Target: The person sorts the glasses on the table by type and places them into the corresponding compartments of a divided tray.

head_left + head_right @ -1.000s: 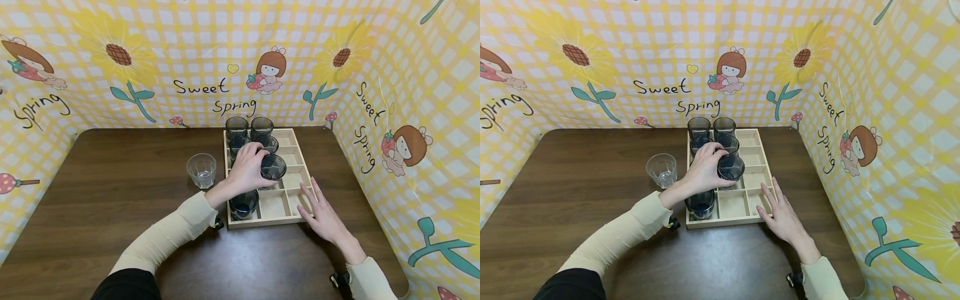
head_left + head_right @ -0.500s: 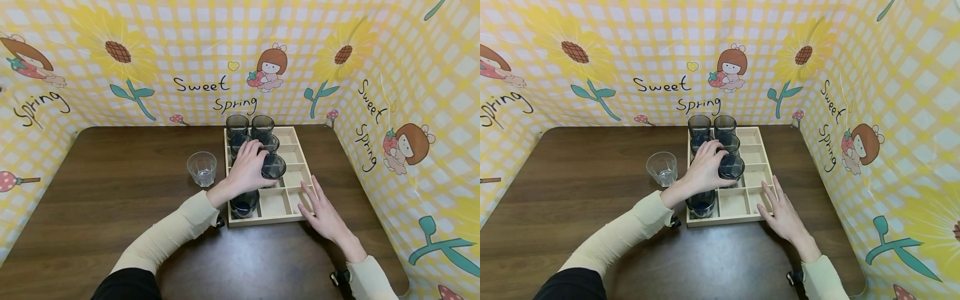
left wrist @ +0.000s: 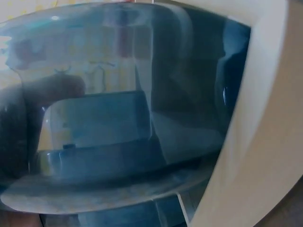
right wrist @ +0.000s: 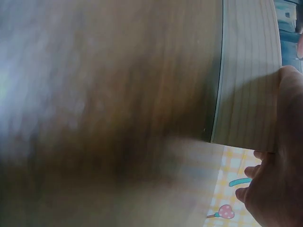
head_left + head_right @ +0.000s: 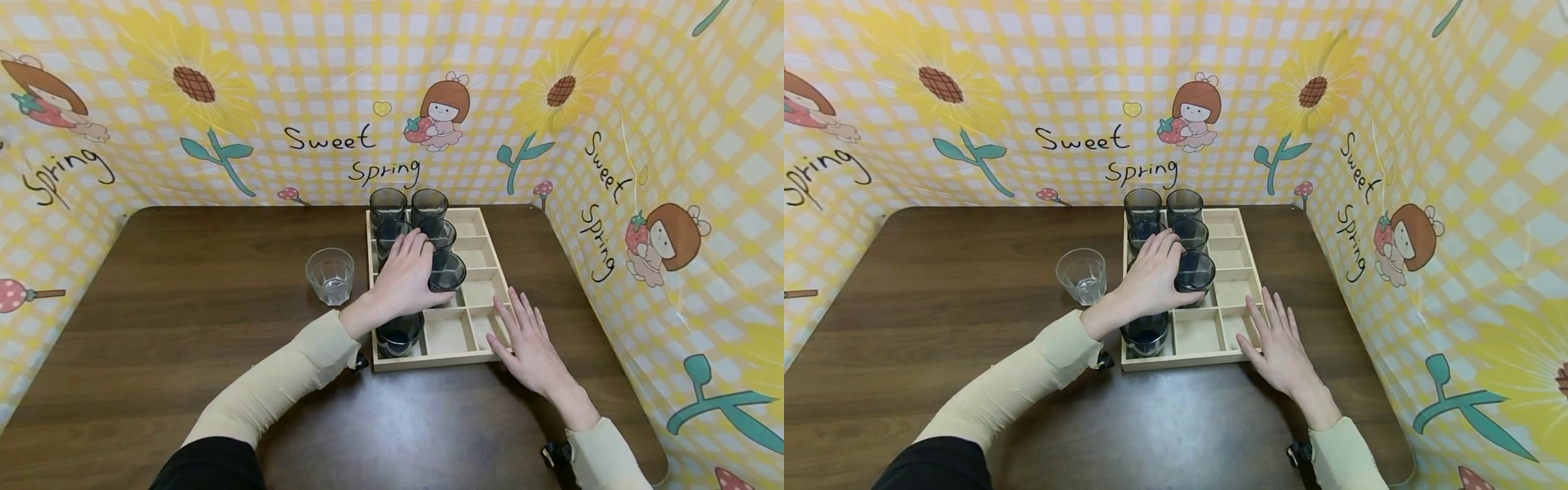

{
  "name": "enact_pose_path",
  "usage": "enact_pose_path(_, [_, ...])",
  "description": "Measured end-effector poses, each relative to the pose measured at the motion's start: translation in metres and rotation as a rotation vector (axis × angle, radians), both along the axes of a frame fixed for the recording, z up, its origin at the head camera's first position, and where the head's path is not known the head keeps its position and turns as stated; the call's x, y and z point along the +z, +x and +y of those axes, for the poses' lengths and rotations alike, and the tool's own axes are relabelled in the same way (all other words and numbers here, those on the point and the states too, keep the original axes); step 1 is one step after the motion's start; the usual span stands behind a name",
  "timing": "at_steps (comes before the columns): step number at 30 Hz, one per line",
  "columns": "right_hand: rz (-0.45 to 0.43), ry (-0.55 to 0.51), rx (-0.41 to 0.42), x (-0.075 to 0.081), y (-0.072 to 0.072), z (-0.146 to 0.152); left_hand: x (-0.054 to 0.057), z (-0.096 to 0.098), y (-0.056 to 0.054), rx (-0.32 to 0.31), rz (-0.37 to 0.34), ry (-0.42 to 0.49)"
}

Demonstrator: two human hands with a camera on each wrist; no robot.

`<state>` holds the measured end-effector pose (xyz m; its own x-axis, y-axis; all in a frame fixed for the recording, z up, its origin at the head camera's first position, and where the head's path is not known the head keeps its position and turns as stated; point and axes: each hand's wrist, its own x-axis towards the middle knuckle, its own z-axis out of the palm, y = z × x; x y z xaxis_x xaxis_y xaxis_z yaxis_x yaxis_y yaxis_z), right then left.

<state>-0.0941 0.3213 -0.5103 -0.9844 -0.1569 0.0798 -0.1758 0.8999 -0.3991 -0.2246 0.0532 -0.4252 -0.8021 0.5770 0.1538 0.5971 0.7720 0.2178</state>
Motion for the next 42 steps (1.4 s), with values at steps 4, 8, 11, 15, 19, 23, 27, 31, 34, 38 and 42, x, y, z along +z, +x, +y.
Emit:
enact_pose_path(4, [-0.019, 0.047, 0.004, 0.002, 0.000, 0.000, 0.002, 0.000, 0.000, 0.004, 0.022, -0.052])
enact_pose_path(8, [-0.027, 0.079, 0.010, 0.003, 0.000, 0.000, 0.005, 0.001, 0.000, 0.000, 0.010, -0.085])
enact_pose_path(11, [-0.016, 0.095, 0.022, 0.003, -0.001, 0.000, 0.008, 0.000, 0.002, -0.001, -0.003, -0.100])
enact_pose_path(15, [0.008, 0.118, 0.044, 0.002, -0.001, 0.000, 0.013, -0.004, 0.004, -0.018, -0.015, -0.070])
enact_pose_path(19, [0.018, 0.141, 0.055, 0.001, -0.002, -0.001, 0.022, -0.020, 0.005, -0.031, -0.024, 0.030])
enact_pose_path(23, [0.017, 0.153, 0.058, 0.002, -0.002, -0.001, 0.029, -0.050, 0.004, 0.004, -0.023, 0.139])
enact_pose_path(27, [0.020, 0.162, 0.063, 0.002, -0.003, 0.001, 0.032, -0.090, 0.002, 0.083, -0.032, 0.238])
enact_pose_path(31, [0.028, 0.163, 0.067, 0.003, -0.002, 0.002, 0.025, -0.125, 0.002, 0.158, -0.036, 0.333])
enact_pose_path(34, [0.024, 0.159, 0.066, 0.002, -0.002, 0.003, 0.015, -0.143, 0.002, 0.187, -0.045, 0.379])
enact_pose_path(38, [0.013, 0.148, 0.059, 0.001, -0.002, 0.002, 0.002, -0.157, 0.004, 0.220, -0.105, 0.423])
enact_pose_path(42, [0.013, 0.145, 0.057, 0.000, -0.002, 0.002, -0.011, -0.163, 0.004, 0.245, -0.161, 0.486])
